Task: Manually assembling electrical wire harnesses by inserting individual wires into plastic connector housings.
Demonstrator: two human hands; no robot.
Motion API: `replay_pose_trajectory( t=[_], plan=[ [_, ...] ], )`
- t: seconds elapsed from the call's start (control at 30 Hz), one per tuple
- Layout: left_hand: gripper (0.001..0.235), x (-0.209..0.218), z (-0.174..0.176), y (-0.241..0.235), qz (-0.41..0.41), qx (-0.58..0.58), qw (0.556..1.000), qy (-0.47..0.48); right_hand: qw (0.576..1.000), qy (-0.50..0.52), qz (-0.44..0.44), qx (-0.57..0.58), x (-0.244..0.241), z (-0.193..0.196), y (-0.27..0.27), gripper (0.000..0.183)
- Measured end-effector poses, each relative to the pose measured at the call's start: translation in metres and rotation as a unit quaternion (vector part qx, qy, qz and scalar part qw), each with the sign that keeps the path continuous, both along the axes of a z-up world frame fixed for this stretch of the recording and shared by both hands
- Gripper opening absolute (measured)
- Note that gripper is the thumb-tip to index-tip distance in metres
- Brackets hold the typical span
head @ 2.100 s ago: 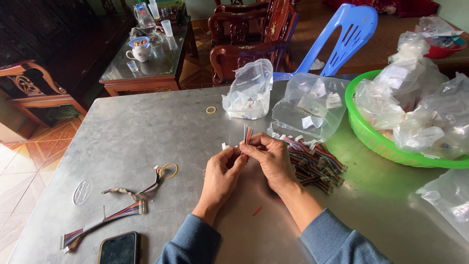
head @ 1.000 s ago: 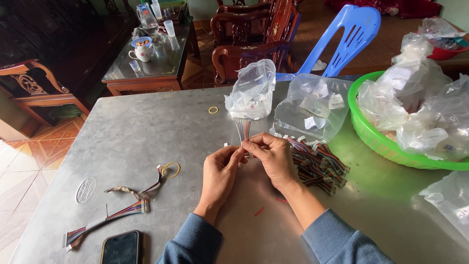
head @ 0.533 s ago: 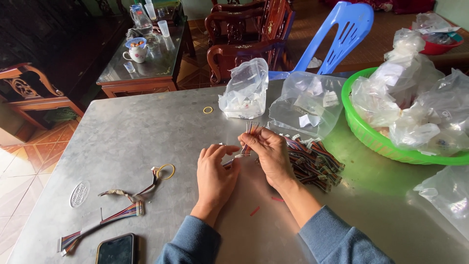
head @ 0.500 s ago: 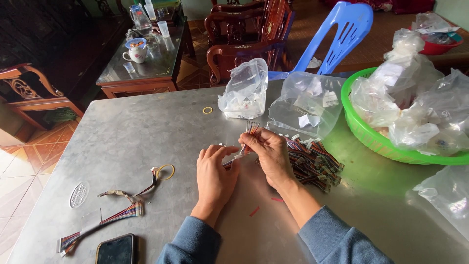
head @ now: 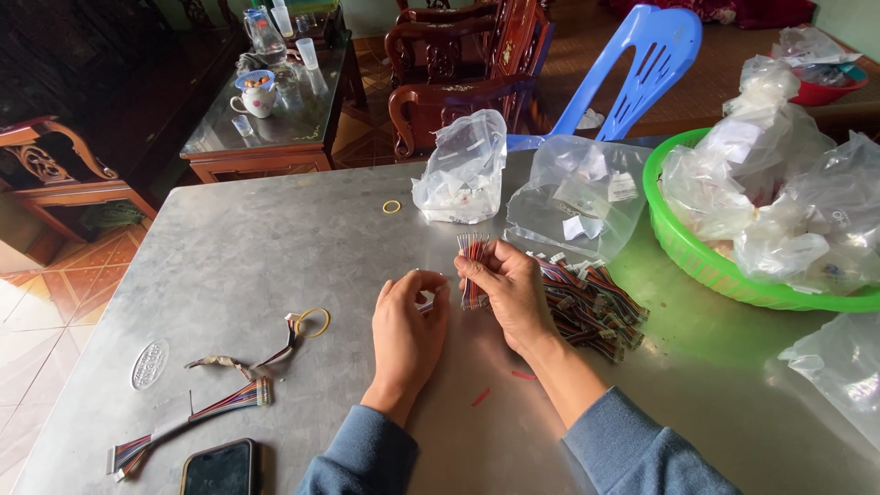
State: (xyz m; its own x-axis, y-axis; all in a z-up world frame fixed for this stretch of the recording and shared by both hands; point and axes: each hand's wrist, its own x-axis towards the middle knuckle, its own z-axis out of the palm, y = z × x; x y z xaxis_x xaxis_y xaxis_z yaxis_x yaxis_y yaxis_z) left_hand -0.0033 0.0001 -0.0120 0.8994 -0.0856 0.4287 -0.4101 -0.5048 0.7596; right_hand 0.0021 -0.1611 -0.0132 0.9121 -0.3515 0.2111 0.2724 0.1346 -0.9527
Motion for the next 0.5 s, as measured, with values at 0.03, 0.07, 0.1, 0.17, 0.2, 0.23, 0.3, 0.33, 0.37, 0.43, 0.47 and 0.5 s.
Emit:
replay_pose_trajectory(
  t=[0.03,0.07,0.1,0.17,0.2,0.23,0.3,0.33,0.37,0.43,0.47,0.5],
  plan=[
    [0.007,0.001,0.003,0.0,0.001,0.0,1.0,0.0,1.0,0.0,0.001,0.0,0.0,0.001,0.001,0.019],
    [0.006,0.0,0.006,0.001,-0.004,-0.049,0.999,0.023,1.0,0.008,0.004,0.003,-0.001,0.001,0.001,0.019],
    [0.006,0.0,0.009,0.002,-0.008,-0.098,0.994,0.045,1.0,0.017,0.006,0.006,-0.002,0.001,0.002,0.019],
    [0.007,-0.002,0.013,0.001,-0.021,-0.14,0.988,0.062,0.999,0.024,0.02,0.011,-0.004,0.006,0.003,0.018],
    [0.009,-0.003,0.016,0.002,-0.035,-0.18,0.98,0.078,0.999,0.031,0.033,0.018,-0.005,0.008,0.005,0.017],
    [0.009,-0.004,0.019,0.004,-0.032,-0.179,0.98,0.079,0.999,0.032,0.035,0.018,-0.006,0.008,0.005,0.017],
    [0.024,-0.008,0.027,0.003,-0.057,-0.243,0.962,0.112,0.998,0.038,0.042,0.013,-0.008,0.009,0.003,0.015],
    [0.024,-0.006,0.024,0.003,-0.057,-0.243,0.962,0.112,0.998,0.038,0.043,0.013,-0.009,0.011,0.005,0.015],
    [0.02,-0.004,0.022,0.004,-0.057,-0.253,0.959,0.117,0.998,0.039,0.043,0.002,-0.01,0.012,0.007,0.013],
    [0.017,-0.001,0.019,0.003,-0.058,-0.265,0.955,0.124,0.998,0.041,0.042,-0.01,-0.01,0.011,0.007,0.012],
    [0.017,-0.001,0.019,0.003,-0.05,-0.261,0.957,0.113,0.997,0.042,0.041,-0.049,-0.009,0.008,0.006,0.009],
    [0.016,-0.001,0.019,0.003,-0.041,-0.258,0.96,0.102,0.994,0.043,0.04,-0.088,-0.008,0.005,0.005,0.007]
  ],
)
